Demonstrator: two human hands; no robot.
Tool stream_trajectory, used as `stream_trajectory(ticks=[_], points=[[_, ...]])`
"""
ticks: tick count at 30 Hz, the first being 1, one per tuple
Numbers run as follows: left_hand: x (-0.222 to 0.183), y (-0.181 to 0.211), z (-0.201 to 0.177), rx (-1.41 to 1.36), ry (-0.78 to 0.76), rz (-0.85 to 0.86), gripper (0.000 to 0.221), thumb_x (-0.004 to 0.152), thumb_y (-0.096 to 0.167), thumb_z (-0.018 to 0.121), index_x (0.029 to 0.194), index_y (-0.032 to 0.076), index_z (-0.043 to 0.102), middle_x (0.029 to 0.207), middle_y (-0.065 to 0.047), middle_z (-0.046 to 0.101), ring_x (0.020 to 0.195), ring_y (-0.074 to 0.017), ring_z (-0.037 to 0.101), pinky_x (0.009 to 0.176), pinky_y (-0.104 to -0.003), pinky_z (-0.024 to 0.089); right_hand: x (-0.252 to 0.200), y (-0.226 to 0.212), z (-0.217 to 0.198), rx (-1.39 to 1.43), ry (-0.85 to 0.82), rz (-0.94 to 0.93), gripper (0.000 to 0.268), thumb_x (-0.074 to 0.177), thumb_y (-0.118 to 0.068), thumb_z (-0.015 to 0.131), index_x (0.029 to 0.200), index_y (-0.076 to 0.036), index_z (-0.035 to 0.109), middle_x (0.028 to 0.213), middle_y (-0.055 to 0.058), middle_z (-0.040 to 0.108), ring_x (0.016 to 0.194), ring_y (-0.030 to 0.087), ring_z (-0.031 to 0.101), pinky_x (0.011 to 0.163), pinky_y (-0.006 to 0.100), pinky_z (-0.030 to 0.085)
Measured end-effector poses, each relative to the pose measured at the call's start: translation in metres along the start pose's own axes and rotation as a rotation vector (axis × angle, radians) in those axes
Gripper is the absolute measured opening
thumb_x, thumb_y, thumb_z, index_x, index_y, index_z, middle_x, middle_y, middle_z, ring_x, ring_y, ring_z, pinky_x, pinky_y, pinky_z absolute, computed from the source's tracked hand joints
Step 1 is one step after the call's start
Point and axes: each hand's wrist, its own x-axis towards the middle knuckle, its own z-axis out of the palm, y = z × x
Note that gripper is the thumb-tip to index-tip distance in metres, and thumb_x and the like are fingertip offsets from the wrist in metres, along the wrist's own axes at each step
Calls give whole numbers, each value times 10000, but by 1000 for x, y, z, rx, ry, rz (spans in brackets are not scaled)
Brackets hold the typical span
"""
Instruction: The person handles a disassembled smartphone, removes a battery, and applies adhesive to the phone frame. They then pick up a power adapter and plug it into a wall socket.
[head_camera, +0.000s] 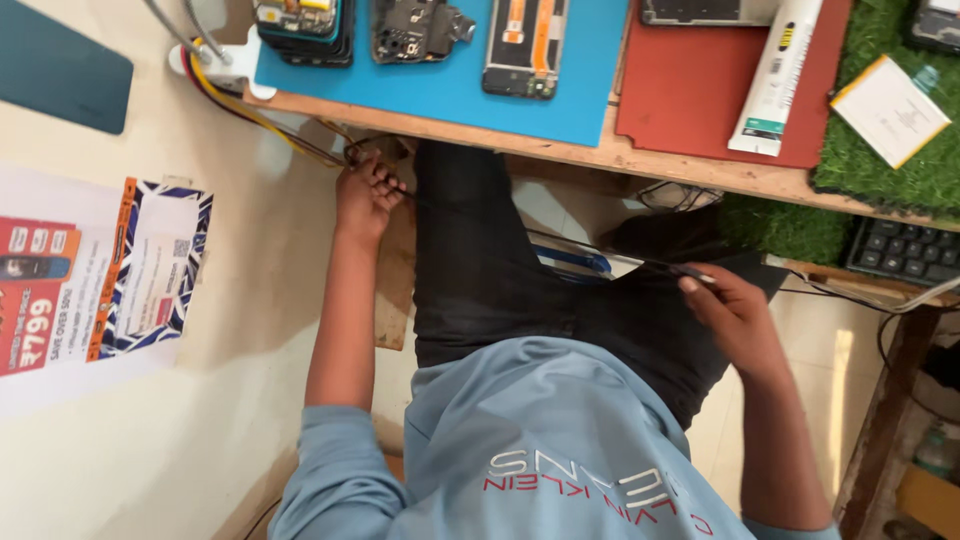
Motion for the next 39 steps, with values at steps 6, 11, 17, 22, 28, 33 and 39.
stream_trajectory(ticks=[6,11,17,22,28,33,39], points=[[33,2,29,66,186,-27,171,1048,172,476,1212,164,523,739,-32,553,628,-172,546,618,-348,542,21,27,36,81,129,-108,257,996,-89,608,1214,15,695,872,27,671,723,88,565,645,236,480],[-23,-24,34,200,283,103,787,997,139,582,1591,91,70,1471,-118,408,1262,-316,531,1036,-482,523,11,8,55,129,93,-159,240,1023,-89,592,1211,9,704,887,29,690,762,84,572,686,230,489],[-174,-35,136,1010,61,1018,557,951,350,768,1352,104,469,1452,-158,424,1397,-349,421,1143,-494,393,3,-60,52,-166,92,-200,212,926,-78,670,1121,-22,732,889,82,787,793,142,726,704,274,548],[-229,98,187,1053,171,2117,1065,854,525,846,1593,82,219,1486,-166,356,1330,-331,439,1083,-563,392,11,-89,48,-296,54,-245,202,919,-84,672,1107,-42,731,900,114,784,814,214,769,732,315,573],[-265,298,280,1249,-424,1689,781,898,656,632,1383,49,552,1285,-76,612,1104,-220,553,932,-383,425,17,-87,55,-321,-9,-287,204,910,-94,676,1101,-43,727,888,122,773,791,243,765,712,336,581],[-264,294,350,1392,-634,1576,350,983,360,665,1086,25,655,822,-76,576,587,-198,493,585,-360,363,14,-82,58,-331,3,-332,189,892,-97,700,1069,-39,732,896,144,764,805,285,759,711,353,580],[-214,265,373,1519,-553,2003,163,1024,193,744,1027,58,653,713,-63,513,581,-225,539,553,-379,404,13,-79,53,-341,-21,-320,184,880,-86,693,1053,-35,731,905,158,754,803,328,729,717,382,571]])
